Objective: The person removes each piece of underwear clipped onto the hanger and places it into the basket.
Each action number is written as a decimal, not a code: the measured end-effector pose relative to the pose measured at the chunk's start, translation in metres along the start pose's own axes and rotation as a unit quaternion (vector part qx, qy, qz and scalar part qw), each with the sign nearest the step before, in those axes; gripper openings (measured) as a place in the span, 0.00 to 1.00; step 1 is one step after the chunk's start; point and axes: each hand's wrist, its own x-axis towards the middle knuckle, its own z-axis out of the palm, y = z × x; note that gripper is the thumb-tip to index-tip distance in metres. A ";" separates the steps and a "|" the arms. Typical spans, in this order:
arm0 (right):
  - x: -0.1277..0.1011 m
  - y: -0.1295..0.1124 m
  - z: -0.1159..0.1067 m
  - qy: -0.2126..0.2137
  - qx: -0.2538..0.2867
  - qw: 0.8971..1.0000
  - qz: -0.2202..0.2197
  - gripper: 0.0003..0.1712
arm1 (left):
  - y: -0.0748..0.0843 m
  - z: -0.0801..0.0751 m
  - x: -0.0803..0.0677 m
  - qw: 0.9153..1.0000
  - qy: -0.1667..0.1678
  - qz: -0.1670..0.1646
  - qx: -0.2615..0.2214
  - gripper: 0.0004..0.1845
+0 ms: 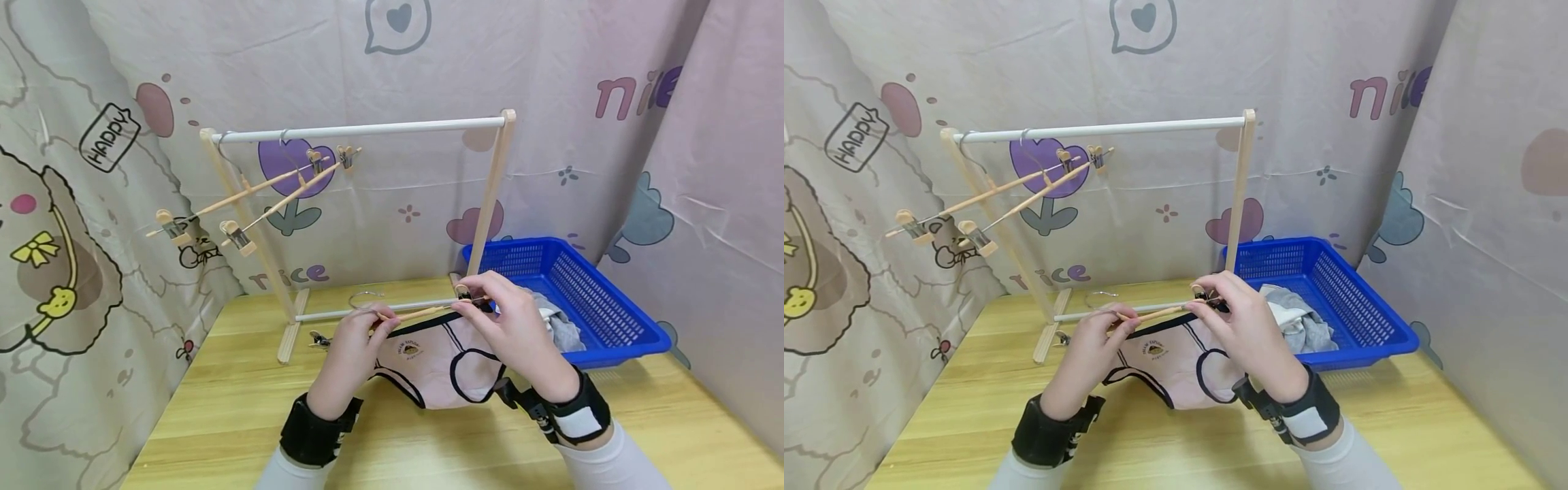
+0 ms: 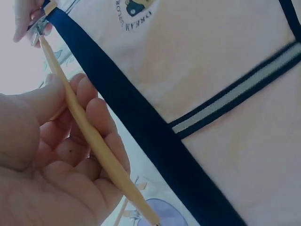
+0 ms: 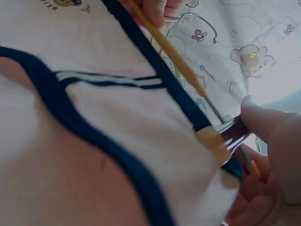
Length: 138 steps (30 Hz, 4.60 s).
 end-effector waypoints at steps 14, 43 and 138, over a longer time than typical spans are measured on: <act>-0.001 -0.002 0.001 0.012 -0.004 1.000 -0.009 0.16 | 0.002 0.000 0.002 1.000 -0.011 0.000 0.000 0.07; -0.001 0.001 0.001 0.027 -0.006 0.999 -0.019 0.14 | 0.003 0.005 0.000 1.000 -0.019 -0.018 0.004 0.09; -0.003 0.001 0.032 -0.138 -0.046 0.986 0.083 0.03 | -0.008 -0.060 -0.011 0.984 0.020 -0.165 -0.068 0.17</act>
